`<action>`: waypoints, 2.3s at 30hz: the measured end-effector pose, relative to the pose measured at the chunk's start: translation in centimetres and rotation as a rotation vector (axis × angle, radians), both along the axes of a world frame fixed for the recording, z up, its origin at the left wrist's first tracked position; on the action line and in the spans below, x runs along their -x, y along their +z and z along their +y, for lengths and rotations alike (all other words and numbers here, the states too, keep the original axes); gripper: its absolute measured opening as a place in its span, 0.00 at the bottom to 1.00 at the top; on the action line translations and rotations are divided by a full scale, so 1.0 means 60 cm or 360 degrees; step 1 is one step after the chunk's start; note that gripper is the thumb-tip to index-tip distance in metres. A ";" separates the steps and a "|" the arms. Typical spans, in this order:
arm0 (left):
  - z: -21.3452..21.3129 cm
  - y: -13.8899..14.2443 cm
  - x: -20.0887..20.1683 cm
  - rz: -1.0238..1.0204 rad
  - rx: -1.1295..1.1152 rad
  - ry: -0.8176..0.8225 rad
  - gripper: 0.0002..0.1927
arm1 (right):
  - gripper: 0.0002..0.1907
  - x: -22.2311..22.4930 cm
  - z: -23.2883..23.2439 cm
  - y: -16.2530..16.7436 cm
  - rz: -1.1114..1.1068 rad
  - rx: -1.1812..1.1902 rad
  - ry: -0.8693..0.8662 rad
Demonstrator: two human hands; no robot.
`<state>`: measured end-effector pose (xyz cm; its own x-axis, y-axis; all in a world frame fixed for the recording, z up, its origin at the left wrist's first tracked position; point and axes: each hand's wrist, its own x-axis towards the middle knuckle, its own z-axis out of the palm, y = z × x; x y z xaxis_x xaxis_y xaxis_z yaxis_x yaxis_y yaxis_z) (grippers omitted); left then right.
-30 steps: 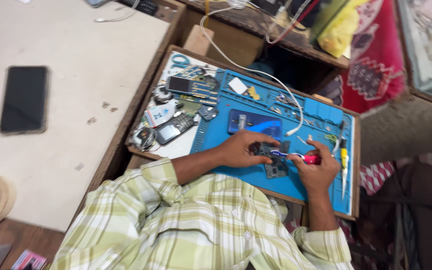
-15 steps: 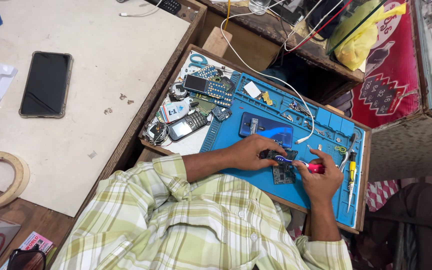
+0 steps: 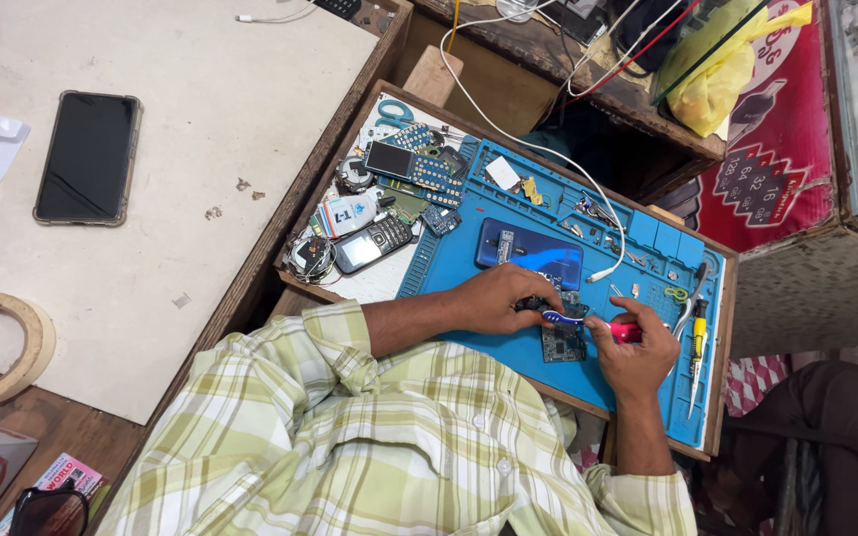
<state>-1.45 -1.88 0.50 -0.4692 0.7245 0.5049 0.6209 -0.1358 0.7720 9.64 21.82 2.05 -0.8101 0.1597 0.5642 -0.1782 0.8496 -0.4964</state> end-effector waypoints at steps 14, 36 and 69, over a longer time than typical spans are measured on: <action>0.004 -0.009 0.001 -0.0012 0.0084 0.0060 0.12 | 0.22 0.000 -0.004 0.003 0.0010 -0.0062 0.0024; 0.003 -0.014 -0.005 0.0123 0.0159 0.0104 0.13 | 0.21 -0.002 -0.006 -0.006 0.0040 -0.0061 0.0062; 0.013 -0.020 0.001 -0.0643 0.0103 -0.0103 0.36 | 0.24 -0.002 0.024 -0.023 -0.0033 0.0144 -0.0247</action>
<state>-1.50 -1.13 -0.70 -0.5726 0.7834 0.2418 0.2580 -0.1077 0.9601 9.74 23.28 0.69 -0.7830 0.3328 0.5254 -0.0376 0.8179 -0.5741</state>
